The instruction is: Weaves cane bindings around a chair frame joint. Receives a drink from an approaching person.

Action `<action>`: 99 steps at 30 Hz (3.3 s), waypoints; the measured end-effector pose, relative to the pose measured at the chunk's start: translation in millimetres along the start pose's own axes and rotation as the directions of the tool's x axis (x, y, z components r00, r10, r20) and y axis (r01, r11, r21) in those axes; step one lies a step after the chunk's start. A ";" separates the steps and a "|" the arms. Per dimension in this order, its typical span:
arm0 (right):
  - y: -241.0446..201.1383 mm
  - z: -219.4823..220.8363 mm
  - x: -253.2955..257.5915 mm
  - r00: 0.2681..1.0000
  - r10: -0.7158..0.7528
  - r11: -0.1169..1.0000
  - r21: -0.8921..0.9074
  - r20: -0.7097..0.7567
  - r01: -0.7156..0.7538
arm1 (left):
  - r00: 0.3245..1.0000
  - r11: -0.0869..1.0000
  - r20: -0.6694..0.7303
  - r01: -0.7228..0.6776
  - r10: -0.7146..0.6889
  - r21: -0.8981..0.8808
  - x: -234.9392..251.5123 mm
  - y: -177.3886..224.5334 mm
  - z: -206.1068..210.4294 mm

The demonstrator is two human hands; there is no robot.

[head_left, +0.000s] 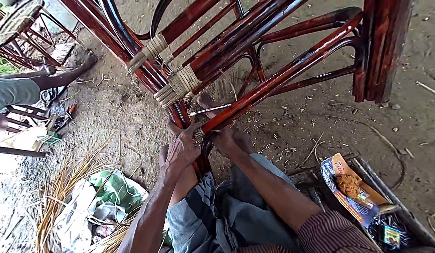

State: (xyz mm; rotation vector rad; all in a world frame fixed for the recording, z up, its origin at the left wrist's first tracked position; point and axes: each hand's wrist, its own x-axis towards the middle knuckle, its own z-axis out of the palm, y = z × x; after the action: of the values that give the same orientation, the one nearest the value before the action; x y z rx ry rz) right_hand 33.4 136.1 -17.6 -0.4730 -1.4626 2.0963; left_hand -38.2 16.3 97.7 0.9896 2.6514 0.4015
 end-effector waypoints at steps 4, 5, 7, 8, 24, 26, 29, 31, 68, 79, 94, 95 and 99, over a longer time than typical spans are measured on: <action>5.0 10.9 8.2 0.972 0.206 0.963 0.156 0.113 -0.222 | 0.999 0.999 0.005 -0.038 0.038 0.008 1.2 -3.9 -1.6; 4.1 10.9 6.4 0.961 0.237 0.946 0.191 0.140 -0.261 | 0.999 0.999 0.012 -0.031 0.030 0.013 0.7 -3.6 -1.2; -0.3 4.9 2.1 0.937 0.283 0.906 0.264 0.203 -0.331 | 1.000 1.000 0.019 -0.014 0.013 0.009 -0.5 -3.0 0.0; -4.6 -1.0 -1.2 0.924 0.295 0.892 0.278 0.241 -0.357 | 1.000 1.000 0.028 -0.003 0.002 0.002 -1.7 -2.0 -0.7; -50.6 7.9 -110.8 0.976 0.211 0.954 -0.208 -0.049 -0.216 | 0.994 0.995 -0.049 -0.101 0.100 -0.027 -16.0 -6.1 3.7; -47.9 18.4 -110.8 0.967 0.253 0.951 -0.187 0.011 -0.247 | 0.992 0.991 -0.045 -0.124 0.122 -0.042 -18.1 -6.1 3.9; -39.8 29.6 -106.3 0.981 0.172 0.969 -0.162 -0.089 -0.185 | 0.987 0.987 -0.075 -0.146 0.141 -0.065 -14.9 -9.4 9.1; -34.8 29.7 -107.5 0.978 0.095 0.970 -0.203 -0.187 -0.133 | 0.988 0.986 -0.076 -0.141 0.134 -0.085 -11.6 -10.6 10.8; -191.6 -37.0 -59.2 0.784 0.606 0.598 -0.725 0.130 -0.342 | 0.974 0.991 -0.226 -0.050 0.020 -0.126 -26.9 8.0 25.9; -87.8 20.9 -152.6 0.918 0.395 0.742 -0.600 0.030 -0.299 | 0.991 0.993 -0.122 0.041 -0.055 -0.110 -40.7 27.4 19.0; -197.1 42.4 -22.7 0.906 0.391 0.864 -0.404 0.162 -0.301 | 0.887 0.960 -0.461 -0.141 0.015 -0.241 -18.3 6.2 49.2; -195.0 47.7 -1.3 0.899 0.403 0.866 -0.391 0.173 -0.312 | 0.884 0.956 -0.468 -0.140 0.003 -0.257 -17.7 6.0 50.0; -182.1 62.2 49.6 0.877 0.464 0.846 -0.357 0.127 -0.396 | 0.890 0.956 -0.456 -0.130 -0.005 -0.263 -17.4 5.1 49.2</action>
State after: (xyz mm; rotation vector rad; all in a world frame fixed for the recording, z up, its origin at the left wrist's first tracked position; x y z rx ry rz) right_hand 0.1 168.6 175.6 -0.7925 -1.9923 2.3082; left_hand -5.1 16.2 57.0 0.9836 2.8371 1.1253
